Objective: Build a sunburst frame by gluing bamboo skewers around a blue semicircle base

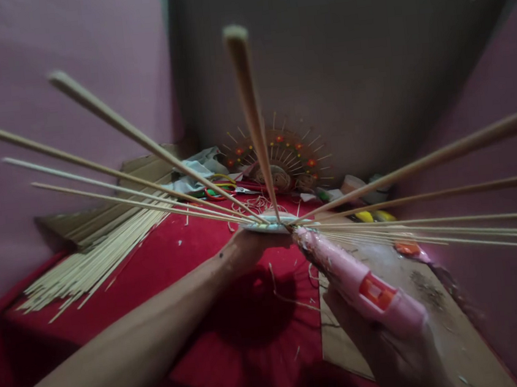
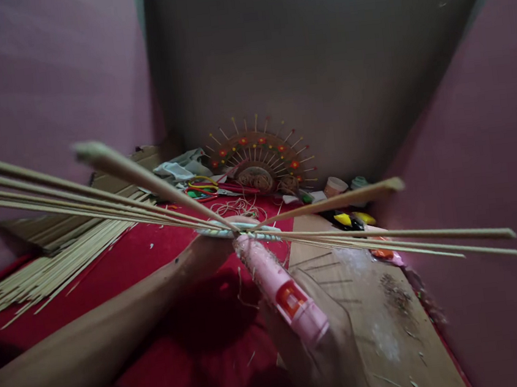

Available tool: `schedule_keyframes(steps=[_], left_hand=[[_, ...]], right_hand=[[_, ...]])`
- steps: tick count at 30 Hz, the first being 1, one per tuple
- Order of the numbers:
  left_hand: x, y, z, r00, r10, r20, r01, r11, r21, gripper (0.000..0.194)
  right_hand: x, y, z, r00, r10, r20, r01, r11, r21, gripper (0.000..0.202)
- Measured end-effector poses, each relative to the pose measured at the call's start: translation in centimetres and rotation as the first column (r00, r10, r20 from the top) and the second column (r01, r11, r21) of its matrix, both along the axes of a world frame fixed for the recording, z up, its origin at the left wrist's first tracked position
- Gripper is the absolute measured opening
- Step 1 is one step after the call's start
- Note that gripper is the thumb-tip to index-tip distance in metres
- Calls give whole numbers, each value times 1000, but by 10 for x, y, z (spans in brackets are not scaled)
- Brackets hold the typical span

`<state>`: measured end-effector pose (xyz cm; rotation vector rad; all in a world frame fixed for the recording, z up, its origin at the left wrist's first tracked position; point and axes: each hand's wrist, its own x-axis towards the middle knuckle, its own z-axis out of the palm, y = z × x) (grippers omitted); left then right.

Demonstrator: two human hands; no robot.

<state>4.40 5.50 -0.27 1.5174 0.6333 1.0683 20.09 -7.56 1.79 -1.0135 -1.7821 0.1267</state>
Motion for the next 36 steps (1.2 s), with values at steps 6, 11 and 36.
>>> schedule_keyframes(steps=[6, 11, 36], left_hand=[[1, -1, 3, 1000, -14, 27, 14, 1000, -7, 20], [0, -1, 5, 999, -24, 29, 24, 1000, 16, 17], [-1, 3, -6, 994, -64, 85, 69, 996, -54, 19]], right_hand=[[3, -2, -5, 999, -40, 3, 40, 998, -39, 42], [3, -2, -7, 999, -43, -31, 42, 999, -15, 38], [3, 0, -9, 997, -12, -79, 15, 999, 42, 43]])
